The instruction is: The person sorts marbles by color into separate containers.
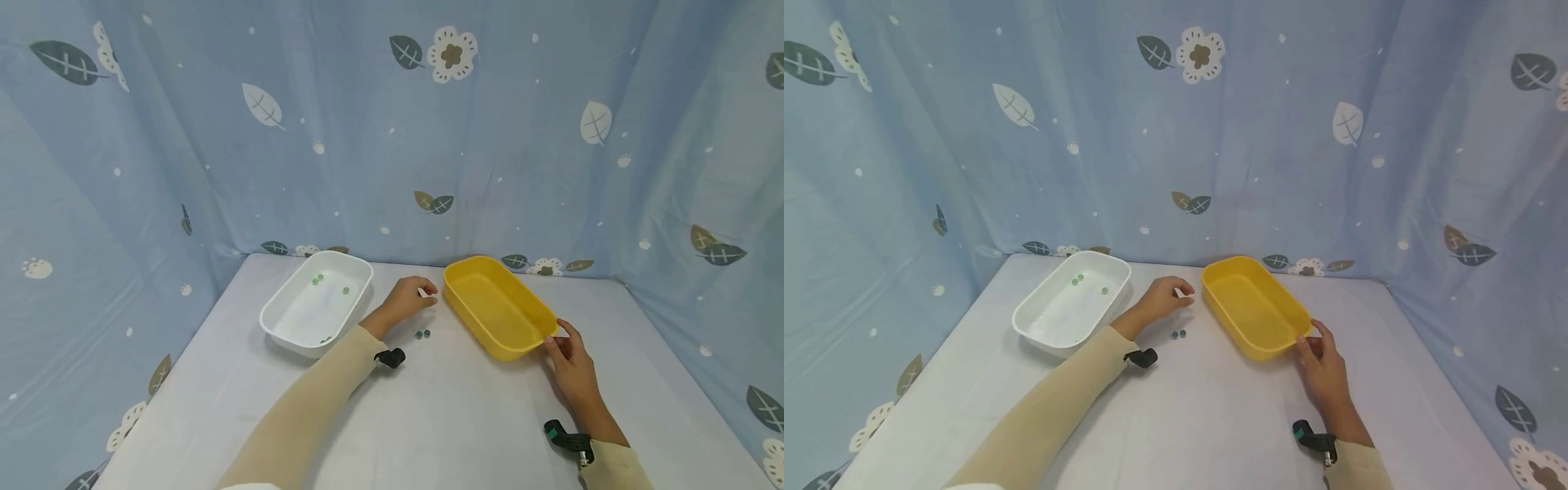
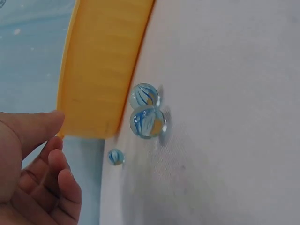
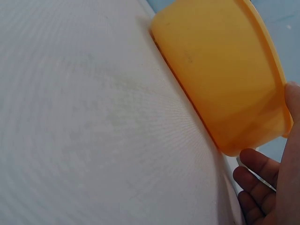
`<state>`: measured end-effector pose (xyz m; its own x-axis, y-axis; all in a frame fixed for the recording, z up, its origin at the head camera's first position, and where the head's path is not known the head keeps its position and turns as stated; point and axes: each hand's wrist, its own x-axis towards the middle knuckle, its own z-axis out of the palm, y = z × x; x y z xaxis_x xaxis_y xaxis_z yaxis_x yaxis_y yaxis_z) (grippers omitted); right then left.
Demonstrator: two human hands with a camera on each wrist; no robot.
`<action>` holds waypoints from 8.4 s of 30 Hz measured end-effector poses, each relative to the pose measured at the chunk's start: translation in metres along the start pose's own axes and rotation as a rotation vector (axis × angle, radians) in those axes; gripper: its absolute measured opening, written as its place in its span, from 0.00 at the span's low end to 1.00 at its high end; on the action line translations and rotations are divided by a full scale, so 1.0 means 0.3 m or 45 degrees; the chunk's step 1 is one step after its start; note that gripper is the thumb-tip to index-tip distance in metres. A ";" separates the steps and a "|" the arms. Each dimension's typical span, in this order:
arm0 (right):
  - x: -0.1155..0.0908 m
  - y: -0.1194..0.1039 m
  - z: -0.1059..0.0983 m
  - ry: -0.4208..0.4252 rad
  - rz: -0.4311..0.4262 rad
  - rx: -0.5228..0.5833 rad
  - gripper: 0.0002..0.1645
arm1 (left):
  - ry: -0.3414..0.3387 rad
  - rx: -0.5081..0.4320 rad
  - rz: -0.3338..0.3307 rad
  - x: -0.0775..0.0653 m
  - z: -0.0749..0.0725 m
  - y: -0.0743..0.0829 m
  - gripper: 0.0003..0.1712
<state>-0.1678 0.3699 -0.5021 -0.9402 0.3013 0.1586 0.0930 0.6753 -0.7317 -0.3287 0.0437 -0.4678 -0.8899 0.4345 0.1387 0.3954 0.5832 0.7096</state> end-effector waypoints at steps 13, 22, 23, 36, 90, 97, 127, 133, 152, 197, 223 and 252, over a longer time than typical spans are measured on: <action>0.004 0.006 0.001 0.009 0.008 0.004 0.39 | -0.078 0.021 0.004 -0.092 -0.033 0.006 0.11; 0.004 0.015 0.006 0.013 0.021 -0.006 0.39 | -0.143 0.087 0.024 -0.154 -0.034 0.011 0.11; 0.005 0.016 0.006 0.012 0.022 -0.003 0.39 | -0.144 0.087 0.024 -0.160 -0.033 0.009 0.11; 0.009 0.020 0.004 0.009 0.023 0.000 0.40 | -0.202 0.080 -0.019 -0.225 -0.039 -0.010 0.12; 0.008 0.021 0.004 0.004 0.012 0.011 0.40 | -0.190 0.087 0.015 -0.249 0.020 -0.037 0.07; 0.018 0.026 0.012 0.004 0.003 0.005 0.41 | -0.228 0.011 0.072 -0.231 0.006 -0.010 0.07; 0.016 0.020 0.009 0.013 0.010 0.012 0.41 | -0.160 -0.115 0.246 -0.110 0.069 0.167 0.07; 0.015 0.024 0.007 0.015 0.005 0.000 0.41 | -0.190 -0.148 0.286 -0.089 0.089 0.200 0.06; 0.010 0.025 0.005 0.002 0.021 0.005 0.39 | -0.243 -0.174 0.295 -0.074 0.161 0.270 0.08; 0.009 0.023 0.008 -0.004 0.036 -0.006 0.40 | -0.197 -0.119 0.295 -0.097 0.104 0.184 0.08; 0.014 0.023 -0.005 -0.009 -0.029 -0.009 0.39 | -0.082 0.079 -0.054 -0.024 -0.008 -0.090 0.08; 0.018 0.026 -0.002 -0.003 -0.047 -0.009 0.39 | -0.122 0.235 -0.174 0.023 0.035 -0.055 0.08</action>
<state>-0.1718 0.3772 -0.5067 -0.9439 0.2743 0.1840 0.0603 0.6910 -0.7203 -0.3390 0.0441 -0.4857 -0.9159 0.4009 -0.0220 0.3155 0.7525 0.5781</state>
